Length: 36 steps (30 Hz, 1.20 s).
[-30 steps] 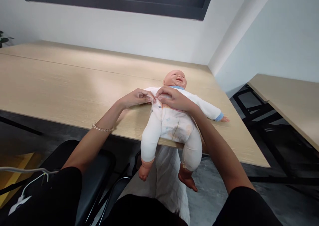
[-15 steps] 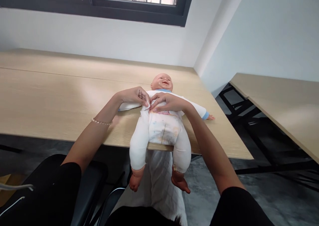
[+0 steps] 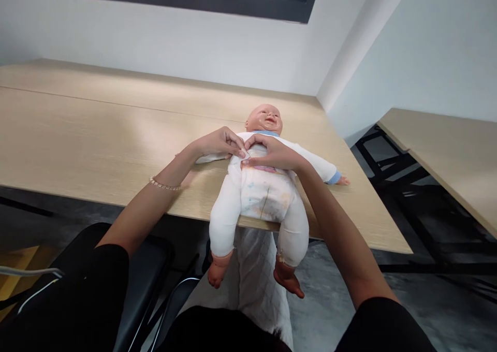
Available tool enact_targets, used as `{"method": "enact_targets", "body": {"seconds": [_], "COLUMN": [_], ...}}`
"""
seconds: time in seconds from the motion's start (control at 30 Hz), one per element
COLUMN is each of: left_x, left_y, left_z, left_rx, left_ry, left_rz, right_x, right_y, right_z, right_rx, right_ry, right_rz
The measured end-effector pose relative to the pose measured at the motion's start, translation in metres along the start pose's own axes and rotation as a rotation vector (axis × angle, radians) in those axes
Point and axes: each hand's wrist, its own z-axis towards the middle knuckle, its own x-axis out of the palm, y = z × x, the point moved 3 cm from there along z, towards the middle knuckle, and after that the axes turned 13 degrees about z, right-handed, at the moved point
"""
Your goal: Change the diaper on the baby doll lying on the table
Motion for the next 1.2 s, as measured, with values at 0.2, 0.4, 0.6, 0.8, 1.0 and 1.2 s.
{"method": "enact_targets", "body": {"seconds": [0.2,0.4,0.6,0.8,1.0,1.2], "left_x": [0.005,0.006,0.007,0.007,0.009,0.014], "left_y": [0.002,0.0,0.002,0.0,-0.004,-0.007], "left_z": [0.0,0.0,0.001,0.0,-0.002,-0.001], "left_rx": [-0.026,-0.047,-0.056,0.041,0.057,0.188], "left_ry": [-0.053,-0.059,-0.032,0.005,-0.049,-0.142], "left_rz": [0.022,0.02,0.022,0.135,0.137,-0.007], "right_x": [0.001,0.001,0.005,0.002,0.005,0.013], "right_y": [-0.003,-0.009,-0.01,-0.009,-0.007,-0.015], "right_z": [0.0,0.0,0.0,0.0,0.0,0.009], "right_rx": [-0.027,0.026,0.034,-0.008,-0.026,-0.141], "right_ry": [-0.063,-0.083,-0.088,-0.219,-0.211,-0.295], "right_rz": [0.078,0.202,0.237,0.371,0.374,0.241]}}
